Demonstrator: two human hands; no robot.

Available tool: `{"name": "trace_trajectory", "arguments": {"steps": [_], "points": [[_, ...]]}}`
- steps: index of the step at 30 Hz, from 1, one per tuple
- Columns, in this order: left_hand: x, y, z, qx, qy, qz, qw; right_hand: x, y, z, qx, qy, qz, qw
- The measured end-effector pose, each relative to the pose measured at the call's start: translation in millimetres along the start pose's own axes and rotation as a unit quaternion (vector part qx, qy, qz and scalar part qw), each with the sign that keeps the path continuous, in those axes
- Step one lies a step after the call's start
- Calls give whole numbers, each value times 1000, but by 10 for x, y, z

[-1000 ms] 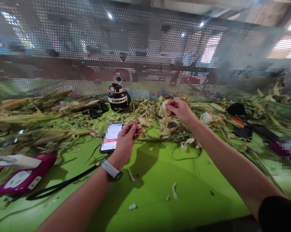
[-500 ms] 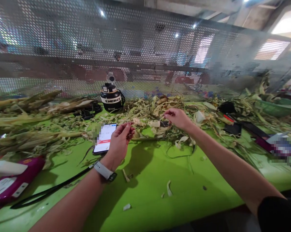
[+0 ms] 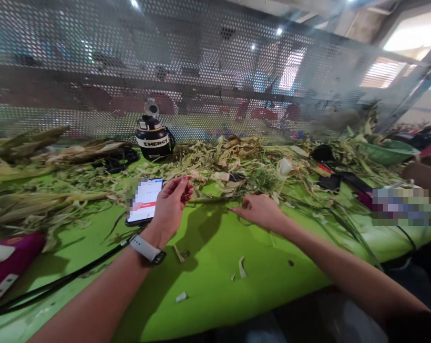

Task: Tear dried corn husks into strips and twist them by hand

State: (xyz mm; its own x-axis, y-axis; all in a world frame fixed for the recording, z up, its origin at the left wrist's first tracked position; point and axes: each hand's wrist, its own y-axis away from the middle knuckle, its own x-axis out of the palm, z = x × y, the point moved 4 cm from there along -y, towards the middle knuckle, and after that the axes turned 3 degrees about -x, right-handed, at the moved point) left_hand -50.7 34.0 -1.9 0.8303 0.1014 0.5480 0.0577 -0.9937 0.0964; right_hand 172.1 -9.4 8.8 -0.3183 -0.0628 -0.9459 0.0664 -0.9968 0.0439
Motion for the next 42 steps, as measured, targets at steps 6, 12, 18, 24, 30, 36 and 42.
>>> {"name": "trace_trajectory", "arguments": {"steps": [6,12,18,24,30,36,42], "points": [[41,52,10,-4,3,14,1000,107,-19,314,-59,-155,11,986],[122,116,85,-97,19,117,988,-312,-39,613,-43,-542,99,834],[159,161,110,-157,33,153,975,-295,-203,730,-42,-615,107,780],[189,216,138,-209,14,209,955,-337,-245,713,-45,-627,81,774],[225,194,30,-151,-52,260,952,-494,-185,258,-14,-646,-38,762],[205,161,-44,-157,-104,269,945,-386,-60,-455,86,-558,-97,819],[189,134,7,-166,-128,275,938,-459,47,-314,-8,-210,-163,964]]}}
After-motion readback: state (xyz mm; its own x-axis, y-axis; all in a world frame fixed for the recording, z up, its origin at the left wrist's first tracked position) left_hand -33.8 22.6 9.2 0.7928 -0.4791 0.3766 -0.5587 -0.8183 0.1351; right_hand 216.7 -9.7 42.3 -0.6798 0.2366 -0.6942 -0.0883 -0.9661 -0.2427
